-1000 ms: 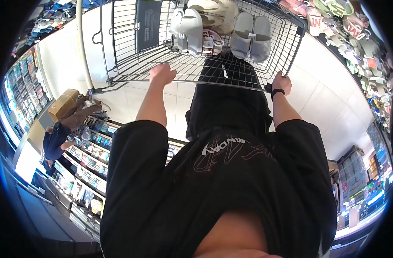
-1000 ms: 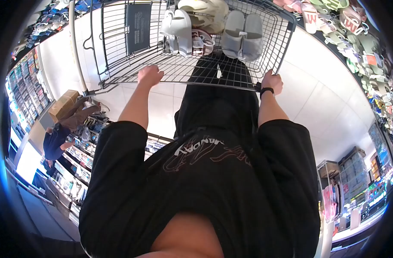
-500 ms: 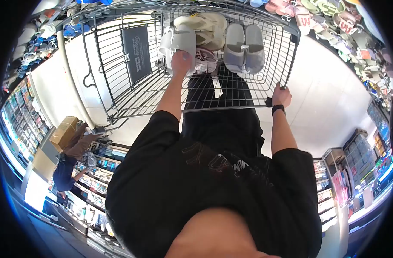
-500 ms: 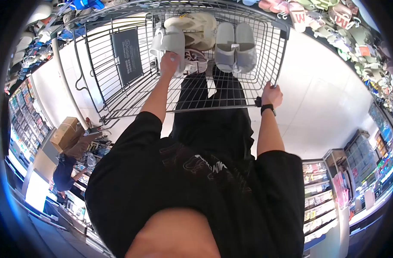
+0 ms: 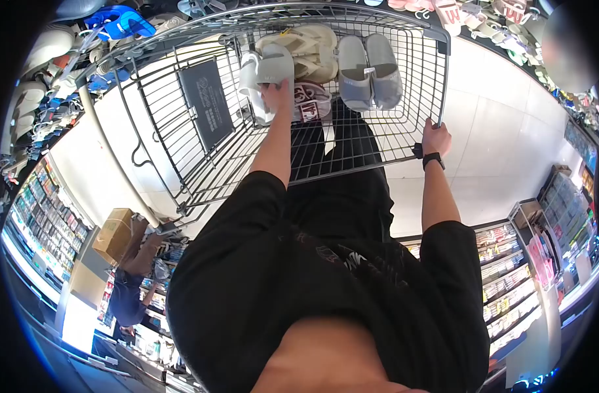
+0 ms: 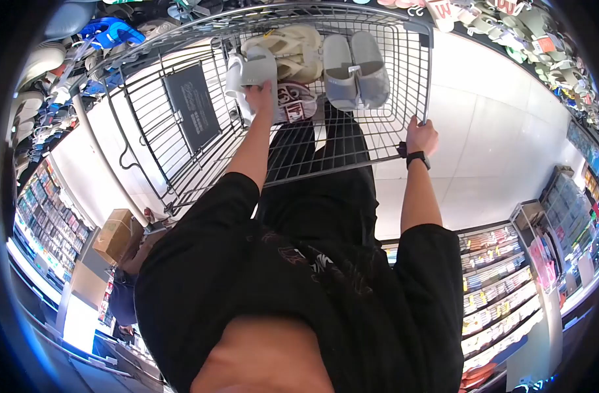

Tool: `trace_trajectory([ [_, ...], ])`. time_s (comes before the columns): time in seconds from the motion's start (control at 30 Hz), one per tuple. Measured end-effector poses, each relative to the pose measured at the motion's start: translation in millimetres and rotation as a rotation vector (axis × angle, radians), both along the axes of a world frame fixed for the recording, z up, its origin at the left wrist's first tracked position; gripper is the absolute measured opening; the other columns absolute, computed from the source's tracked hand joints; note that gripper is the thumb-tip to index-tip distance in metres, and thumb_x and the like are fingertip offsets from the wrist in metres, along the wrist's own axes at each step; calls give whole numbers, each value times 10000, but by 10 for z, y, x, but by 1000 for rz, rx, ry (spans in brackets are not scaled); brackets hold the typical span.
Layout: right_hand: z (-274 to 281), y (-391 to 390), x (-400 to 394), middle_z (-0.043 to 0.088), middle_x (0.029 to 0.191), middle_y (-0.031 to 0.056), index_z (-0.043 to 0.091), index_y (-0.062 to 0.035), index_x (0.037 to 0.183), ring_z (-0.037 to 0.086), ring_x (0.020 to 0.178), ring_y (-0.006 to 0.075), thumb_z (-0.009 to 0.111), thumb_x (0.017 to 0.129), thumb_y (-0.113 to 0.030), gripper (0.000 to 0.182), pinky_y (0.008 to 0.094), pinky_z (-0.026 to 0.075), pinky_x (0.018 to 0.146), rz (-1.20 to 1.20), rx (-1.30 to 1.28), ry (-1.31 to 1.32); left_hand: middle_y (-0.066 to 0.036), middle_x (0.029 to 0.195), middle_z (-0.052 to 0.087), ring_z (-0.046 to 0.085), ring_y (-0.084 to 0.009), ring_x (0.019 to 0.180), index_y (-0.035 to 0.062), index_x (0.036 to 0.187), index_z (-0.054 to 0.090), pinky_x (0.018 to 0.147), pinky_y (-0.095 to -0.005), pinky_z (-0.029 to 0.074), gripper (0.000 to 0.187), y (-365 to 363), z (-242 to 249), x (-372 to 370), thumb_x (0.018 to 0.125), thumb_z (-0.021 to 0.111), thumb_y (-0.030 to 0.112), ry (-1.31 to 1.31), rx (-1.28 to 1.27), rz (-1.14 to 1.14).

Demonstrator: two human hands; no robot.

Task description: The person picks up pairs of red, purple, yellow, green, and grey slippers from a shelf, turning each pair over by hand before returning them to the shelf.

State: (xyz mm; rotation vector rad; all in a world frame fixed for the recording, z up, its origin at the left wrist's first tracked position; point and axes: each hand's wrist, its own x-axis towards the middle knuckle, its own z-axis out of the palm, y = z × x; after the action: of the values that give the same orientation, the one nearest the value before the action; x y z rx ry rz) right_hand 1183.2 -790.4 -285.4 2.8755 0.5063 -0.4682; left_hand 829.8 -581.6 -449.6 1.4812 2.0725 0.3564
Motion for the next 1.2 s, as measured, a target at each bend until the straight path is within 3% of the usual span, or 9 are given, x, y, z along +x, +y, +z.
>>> trace_trajectory([
  [0.13, 7, 3, -2, 706, 852, 169, 676, -69, 865, 684, 830, 351, 583, 834, -485, 427, 455, 540, 730, 30, -7, -11, -218, 1076, 654, 624, -370, 923, -20, 1003, 679, 846, -423, 480, 415, 85, 50, -147, 746, 719, 304, -78, -53, 39],
  [0.27, -38, -31, 24, 701, 871, 190, 662, -60, 920, 683, 848, 357, 580, 840, -484, 439, 459, 545, 749, 46, 12, 6, -146, 786, 684, 633, -310, 700, -16, 906, 670, 667, -383, 478, 306, 238, 336, -496, 761, 731, 247, -230, -102, 31],
  [0.37, -55, -38, 28, 697, 899, 200, 656, -53, 932, 680, 863, 364, 576, 849, -479, 441, 466, 545, 755, 32, 14, 14, -111, 812, 685, 622, -203, 738, -18, 946, 673, 679, -347, 478, 263, 285, 580, -791, 780, 717, 182, -763, -157, 216],
  [0.43, -48, -37, 29, 694, 913, 201, 659, -49, 923, 673, 877, 370, 576, 851, -463, 428, 469, 541, 765, 38, 25, 33, -86, 827, 684, 602, -138, 755, -22, 993, 673, 686, -314, 474, 250, 279, 1076, -820, 797, 696, 130, -701, -196, 208],
  [0.7, -31, -68, 69, 674, 975, 235, 651, 0, 943, 645, 942, 398, 586, 817, -340, 368, 487, 519, 803, 42, 129, 156, -93, 829, 700, 630, -150, 736, -27, 982, 684, 685, -314, 485, 268, 100, 1917, -893, 802, 714, 168, -727, -85, 3],
  [0.9, 125, 5, -231, 596, 1196, 212, 501, 12, 1178, 572, 1126, 368, 595, 801, -321, 511, 460, 472, 938, -47, 188, 169, -86, 951, 689, 619, -121, 887, -26, 1018, 670, 794, -264, 477, 205, 2, 3103, -638, 830, 677, 55, -843, 104, -183],
  [1.03, 473, 255, -632, 514, 1261, 209, 500, 19, 1191, 515, 1166, 388, 666, 778, -312, 555, 482, 459, 949, -10, 155, -29, -146, 1041, 633, 588, -281, 993, -12, 998, 665, 871, -348, 453, 236, 1, 3353, -556, 783, 692, 81, -711, 376, -398],
  [1.13, 232, 383, -652, 640, 1083, 226, 576, 76, 1167, 596, 1058, 340, 731, 767, -324, 587, 414, 467, 914, 138, 679, 236, -175, 1085, 613, 552, -370, 1026, -15, 967, 655, 863, -427, 453, 264, -12, 3711, -444, 723, 711, 69, -670, 496, -503],
  [1.2, 533, 725, -907, 607, 1171, 140, 584, 11, 1177, 544, 1157, 268, 700, 806, -196, 440, 384, 425, 971, 46, 1050, 732, -173, 1075, 615, 555, -376, 1020, -16, 960, 655, 869, -436, 451, 260, -46, 3906, -394, 722, 714, 71, -755, 538, -539],
])
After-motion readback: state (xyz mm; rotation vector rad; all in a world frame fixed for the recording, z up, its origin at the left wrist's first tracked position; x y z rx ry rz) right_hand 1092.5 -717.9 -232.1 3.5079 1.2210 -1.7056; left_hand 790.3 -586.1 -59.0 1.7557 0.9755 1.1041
